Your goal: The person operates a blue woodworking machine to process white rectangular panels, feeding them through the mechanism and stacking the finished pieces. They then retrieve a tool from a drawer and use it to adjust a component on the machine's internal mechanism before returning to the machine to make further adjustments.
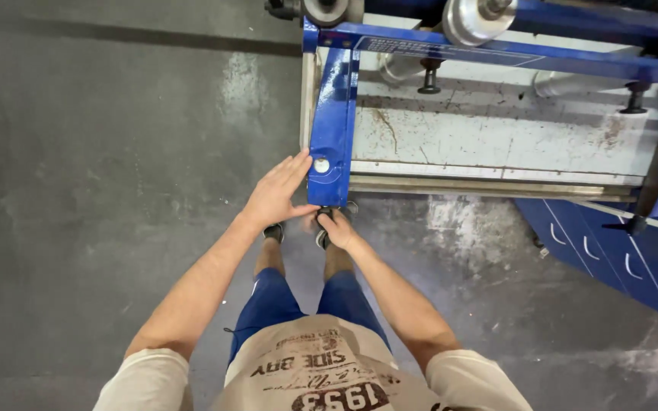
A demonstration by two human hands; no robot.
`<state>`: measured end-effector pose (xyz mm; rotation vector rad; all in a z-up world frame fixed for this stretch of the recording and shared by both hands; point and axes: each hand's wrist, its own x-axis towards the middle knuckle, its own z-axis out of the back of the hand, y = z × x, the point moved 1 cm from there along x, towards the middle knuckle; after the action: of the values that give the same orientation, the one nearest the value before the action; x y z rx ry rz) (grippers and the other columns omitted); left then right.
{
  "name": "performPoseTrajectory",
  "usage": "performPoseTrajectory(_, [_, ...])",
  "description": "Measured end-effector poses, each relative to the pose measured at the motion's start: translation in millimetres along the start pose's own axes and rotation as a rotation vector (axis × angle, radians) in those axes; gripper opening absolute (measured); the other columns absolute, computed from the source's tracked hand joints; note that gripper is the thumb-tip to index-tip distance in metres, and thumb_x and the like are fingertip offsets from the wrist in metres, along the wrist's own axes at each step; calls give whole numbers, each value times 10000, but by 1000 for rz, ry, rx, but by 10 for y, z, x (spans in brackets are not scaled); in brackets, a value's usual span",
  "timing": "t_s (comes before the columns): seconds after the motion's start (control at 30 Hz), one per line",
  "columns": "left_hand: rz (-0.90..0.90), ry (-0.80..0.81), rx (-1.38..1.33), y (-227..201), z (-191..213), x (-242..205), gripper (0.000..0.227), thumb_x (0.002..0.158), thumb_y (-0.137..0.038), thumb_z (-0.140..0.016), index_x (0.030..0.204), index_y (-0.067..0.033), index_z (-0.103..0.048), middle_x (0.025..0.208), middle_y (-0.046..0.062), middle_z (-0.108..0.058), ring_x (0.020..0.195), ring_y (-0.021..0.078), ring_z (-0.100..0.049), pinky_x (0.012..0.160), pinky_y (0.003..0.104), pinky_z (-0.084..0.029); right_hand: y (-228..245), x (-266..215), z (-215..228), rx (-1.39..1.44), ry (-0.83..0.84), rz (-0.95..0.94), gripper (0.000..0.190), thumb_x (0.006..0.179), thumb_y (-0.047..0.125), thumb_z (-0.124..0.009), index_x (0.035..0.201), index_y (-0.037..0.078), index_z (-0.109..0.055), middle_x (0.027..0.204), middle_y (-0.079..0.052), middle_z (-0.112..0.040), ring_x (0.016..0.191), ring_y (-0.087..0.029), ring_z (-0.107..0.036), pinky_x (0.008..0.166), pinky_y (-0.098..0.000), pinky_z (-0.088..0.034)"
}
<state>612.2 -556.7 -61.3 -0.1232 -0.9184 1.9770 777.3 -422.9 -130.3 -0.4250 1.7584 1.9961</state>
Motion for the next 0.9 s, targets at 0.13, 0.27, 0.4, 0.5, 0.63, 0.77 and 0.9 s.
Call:
performPoseTrajectory(0.13, [-91,-22,32,67,-41,10,1042,748,-589,-843,1524,-4,-468,1560,216,-478,1389,284,-535,1177,411,-428,238,-64,181,-245,59,-9,510,1002,491,-492,672,131,-638,687,-88,-711,767,-305,-710,756,-411,-556])
performPoseTrajectory(0.27, [-127,-38,43,86,-79,0,1056,756,-606,-837,1526,9,-458,1563,226,-469,1398,294,-525,1177,420,-427,1126,-551,354,-949,-66,-156,608,938,690,-531,990,110,-707,754,-141,-756,770,-325,-774,699,-452,-596])
performPoseTrajectory(0.4, [-96,0,29,9,32,37,1052,736,-539,-864,1531,10,-447,1579,224,-452,1418,301,-508,1197,437,-406,1495,-776,559,-382,-15,221,390,896,435,-764,1213,216,-704,816,-6,-807,820,-251,-777,738,-393,-621])
performPoseTrajectory(0.5, [-104,17,-22,-11,126,112,1084,698,-473,-913,1540,8,-428,1580,239,-437,1425,320,-494,1204,458,-397,1323,-392,901,-633,-273,660,646,737,698,-802,1113,176,-742,973,-59,-780,968,-285,-739,907,-408,-580])
performPoseTrajectory(0.63, [-117,15,-77,135,39,156,1237,653,-532,-942,1573,35,-341,1614,291,-337,1462,397,-416,1216,498,-365,1171,67,1072,-913,-232,666,1228,707,770,-796,1552,-5,-357,1600,-234,-401,1492,-368,-359,1255,-514,-241])
performPoseTrajectory(0.77, [-150,13,-94,275,-35,151,1246,643,-604,-939,1565,15,-375,1621,257,-348,1467,384,-416,1231,490,-343,1081,196,1099,-911,-296,805,1147,753,758,-771,1507,-52,-467,1574,-234,-458,1456,-391,-440,1229,-523,-295])
performPoseTrajectory(0.9, [-128,13,-116,265,-63,137,1219,653,-638,-918,1550,11,-407,1618,242,-368,1466,384,-425,1223,501,-356,1032,189,1107,-895,-290,832,1127,768,750,-766,1489,-70,-486,1560,-253,-471,1438,-418,-461,1212,-535,-326])
